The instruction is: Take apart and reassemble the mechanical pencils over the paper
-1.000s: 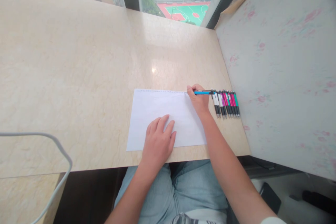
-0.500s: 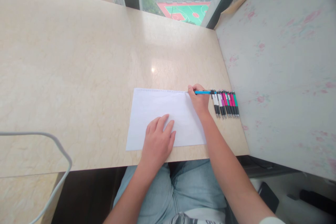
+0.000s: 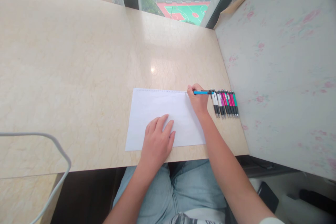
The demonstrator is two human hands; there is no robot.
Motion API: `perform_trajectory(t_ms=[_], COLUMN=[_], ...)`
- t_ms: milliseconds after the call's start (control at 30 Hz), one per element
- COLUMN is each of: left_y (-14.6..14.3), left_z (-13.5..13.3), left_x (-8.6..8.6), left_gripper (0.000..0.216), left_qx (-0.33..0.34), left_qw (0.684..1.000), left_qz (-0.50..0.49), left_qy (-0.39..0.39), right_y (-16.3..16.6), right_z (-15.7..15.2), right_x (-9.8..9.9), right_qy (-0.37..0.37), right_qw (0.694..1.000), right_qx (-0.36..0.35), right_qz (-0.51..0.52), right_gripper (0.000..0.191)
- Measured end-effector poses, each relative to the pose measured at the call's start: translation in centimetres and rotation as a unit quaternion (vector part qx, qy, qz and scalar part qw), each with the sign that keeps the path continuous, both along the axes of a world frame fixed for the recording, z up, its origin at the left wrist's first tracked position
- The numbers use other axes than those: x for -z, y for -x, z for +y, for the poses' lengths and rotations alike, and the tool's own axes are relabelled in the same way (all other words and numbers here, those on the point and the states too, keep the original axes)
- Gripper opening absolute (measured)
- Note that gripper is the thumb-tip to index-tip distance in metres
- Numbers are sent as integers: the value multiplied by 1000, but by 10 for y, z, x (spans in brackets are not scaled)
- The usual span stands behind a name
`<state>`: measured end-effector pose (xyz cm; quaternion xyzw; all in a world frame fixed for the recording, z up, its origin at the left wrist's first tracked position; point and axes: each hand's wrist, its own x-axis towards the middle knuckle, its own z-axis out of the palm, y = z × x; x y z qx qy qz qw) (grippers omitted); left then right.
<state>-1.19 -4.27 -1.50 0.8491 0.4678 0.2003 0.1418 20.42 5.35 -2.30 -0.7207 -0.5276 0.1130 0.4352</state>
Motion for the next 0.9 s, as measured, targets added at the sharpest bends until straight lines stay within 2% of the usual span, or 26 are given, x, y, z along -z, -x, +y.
perform_trajectory(t_ms=[233,367,600,767,900], left_y=[0,-1,-1,0,0], left_z=[0,0,0,0,0], left_x=[-1,0,-2,-1,-1], left_gripper=[31,30,30,29,28], left_qx=[1,0,0,0,1], left_qw=[1000,1000,1000,1000,1000], left_qz=[3,0,-4,-6,-5], left_qy=[1,-1,8,6,1], right_y=[-6,-13,-18,-17,-16], right_z=[2,1,0,-2,-19], right_x=[4,9,13,11,-1], right_qy=[-6,-26,-61,-63,-45], right_qw=[1000,995,975,970,975], right_qx=[7,43,9,48,71], right_qz=[3,91,215,230,208], right_gripper=[33,35,38,40,41])
